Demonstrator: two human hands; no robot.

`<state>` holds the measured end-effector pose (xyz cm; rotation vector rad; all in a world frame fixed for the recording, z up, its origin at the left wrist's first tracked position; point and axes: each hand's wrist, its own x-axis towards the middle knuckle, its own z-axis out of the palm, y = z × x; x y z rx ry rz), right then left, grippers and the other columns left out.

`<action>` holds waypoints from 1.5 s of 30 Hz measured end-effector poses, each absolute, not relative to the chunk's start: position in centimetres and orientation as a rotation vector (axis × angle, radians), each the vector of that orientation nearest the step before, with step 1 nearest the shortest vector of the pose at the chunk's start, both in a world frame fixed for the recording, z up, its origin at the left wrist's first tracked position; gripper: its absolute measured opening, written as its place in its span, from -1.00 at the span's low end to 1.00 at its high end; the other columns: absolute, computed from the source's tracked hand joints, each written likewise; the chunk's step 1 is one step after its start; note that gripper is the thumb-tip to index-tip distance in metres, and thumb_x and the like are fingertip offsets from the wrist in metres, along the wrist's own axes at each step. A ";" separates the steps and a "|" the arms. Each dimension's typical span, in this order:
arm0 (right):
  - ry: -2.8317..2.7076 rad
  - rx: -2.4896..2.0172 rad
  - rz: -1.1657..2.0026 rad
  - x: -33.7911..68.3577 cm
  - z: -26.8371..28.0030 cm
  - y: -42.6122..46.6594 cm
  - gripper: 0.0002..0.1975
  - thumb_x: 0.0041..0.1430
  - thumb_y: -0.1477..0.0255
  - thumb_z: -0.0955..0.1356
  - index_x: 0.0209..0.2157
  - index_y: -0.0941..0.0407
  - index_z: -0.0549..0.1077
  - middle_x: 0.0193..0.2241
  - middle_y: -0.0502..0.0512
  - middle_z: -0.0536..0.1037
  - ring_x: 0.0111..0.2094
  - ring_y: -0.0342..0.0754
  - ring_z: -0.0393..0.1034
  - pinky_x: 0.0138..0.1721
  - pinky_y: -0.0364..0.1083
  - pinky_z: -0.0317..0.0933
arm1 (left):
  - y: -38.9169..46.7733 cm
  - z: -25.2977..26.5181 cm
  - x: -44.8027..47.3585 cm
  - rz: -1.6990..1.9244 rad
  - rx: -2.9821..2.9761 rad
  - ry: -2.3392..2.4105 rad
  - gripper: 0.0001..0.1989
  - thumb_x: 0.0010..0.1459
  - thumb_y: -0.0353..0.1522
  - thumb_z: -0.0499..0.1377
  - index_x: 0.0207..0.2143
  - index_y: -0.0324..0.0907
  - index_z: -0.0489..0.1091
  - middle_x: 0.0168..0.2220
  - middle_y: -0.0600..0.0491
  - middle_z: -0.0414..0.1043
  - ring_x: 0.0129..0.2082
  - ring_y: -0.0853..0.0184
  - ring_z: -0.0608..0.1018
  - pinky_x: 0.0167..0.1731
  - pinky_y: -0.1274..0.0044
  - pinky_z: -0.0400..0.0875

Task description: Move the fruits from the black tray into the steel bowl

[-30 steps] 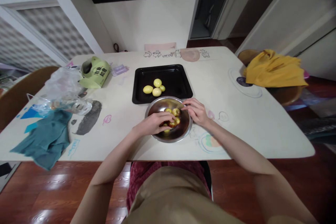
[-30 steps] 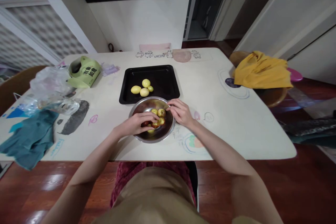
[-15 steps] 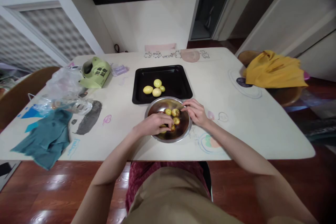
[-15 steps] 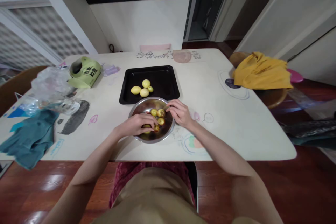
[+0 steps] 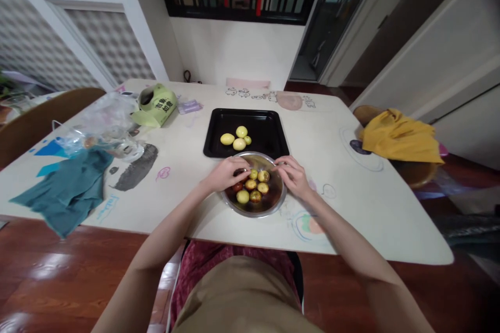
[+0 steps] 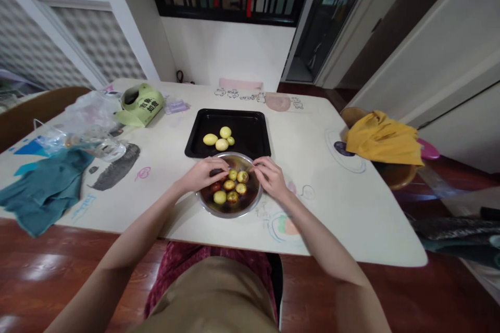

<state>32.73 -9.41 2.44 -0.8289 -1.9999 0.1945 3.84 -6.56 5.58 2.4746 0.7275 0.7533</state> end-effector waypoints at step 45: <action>-2.484 -0.781 0.715 32.7 10.0 -11.4 -0.71 0.42 0.27 0.41 0.11 -0.04 0.60 0.04 0.18 0.63 0.02 0.10 0.59 0.09 0.06 0.49 | -7.4 5.8 4.1 0.979 2.190 0.758 -0.70 0.45 -0.22 0.15 -0.19 -0.22 0.60 -0.19 -0.04 0.68 -0.19 0.28 0.67 -0.05 0.48 0.52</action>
